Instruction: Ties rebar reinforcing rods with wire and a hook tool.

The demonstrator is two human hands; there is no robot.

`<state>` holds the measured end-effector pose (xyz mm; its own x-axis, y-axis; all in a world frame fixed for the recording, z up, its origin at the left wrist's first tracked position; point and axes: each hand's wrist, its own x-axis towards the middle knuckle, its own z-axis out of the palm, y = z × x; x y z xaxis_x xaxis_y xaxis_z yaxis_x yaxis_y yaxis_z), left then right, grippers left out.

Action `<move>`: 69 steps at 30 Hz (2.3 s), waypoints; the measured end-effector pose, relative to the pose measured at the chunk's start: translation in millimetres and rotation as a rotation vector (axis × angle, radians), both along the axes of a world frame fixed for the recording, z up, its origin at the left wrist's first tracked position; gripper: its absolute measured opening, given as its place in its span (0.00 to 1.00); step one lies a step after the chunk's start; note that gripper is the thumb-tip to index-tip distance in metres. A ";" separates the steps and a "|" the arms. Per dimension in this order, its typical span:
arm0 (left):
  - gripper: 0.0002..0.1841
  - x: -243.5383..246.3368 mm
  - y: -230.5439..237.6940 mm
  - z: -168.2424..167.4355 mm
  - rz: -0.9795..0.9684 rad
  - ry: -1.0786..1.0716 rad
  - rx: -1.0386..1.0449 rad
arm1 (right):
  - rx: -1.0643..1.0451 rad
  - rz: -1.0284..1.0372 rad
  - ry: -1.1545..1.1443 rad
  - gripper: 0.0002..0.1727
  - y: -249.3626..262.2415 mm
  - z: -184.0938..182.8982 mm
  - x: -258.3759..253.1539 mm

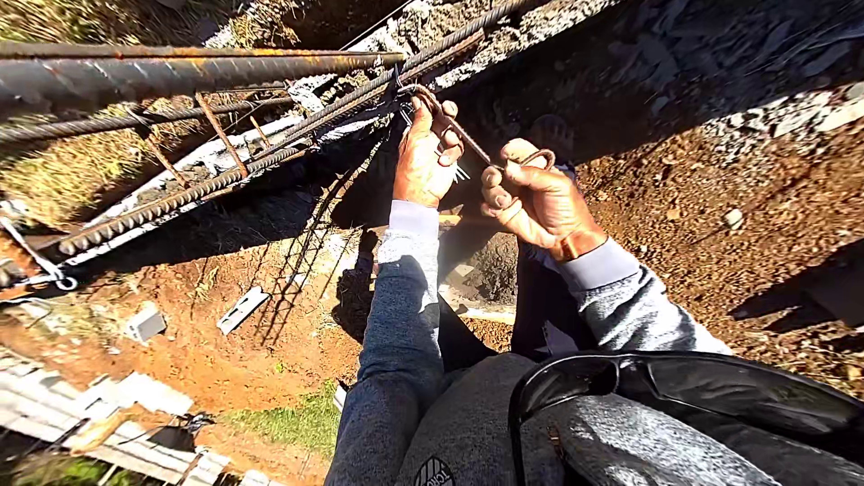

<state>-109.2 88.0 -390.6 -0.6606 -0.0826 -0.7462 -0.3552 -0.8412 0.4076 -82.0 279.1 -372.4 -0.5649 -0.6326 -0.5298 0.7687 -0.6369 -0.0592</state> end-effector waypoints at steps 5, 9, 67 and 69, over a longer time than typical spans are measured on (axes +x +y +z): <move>0.23 0.4 1.5 -0.3 -0.006 0.029 -0.007 | 0.182 0.064 0.209 0.09 4.1 -15.0 -8.8; 0.23 -1.0 3.4 0.6 0.017 0.012 -0.017 | 0.270 0.049 0.334 0.09 5.7 -14.0 -10.7; 0.23 -5.2 -68.4 16.7 -0.525 0.011 -0.238 | 1.171 1.165 1.270 0.43 -111.3 72.1 50.5; 0.23 -7.2 -73.0 14.6 -0.570 0.007 -0.238 | 1.106 0.868 1.059 0.39 -102.9 59.8 54.1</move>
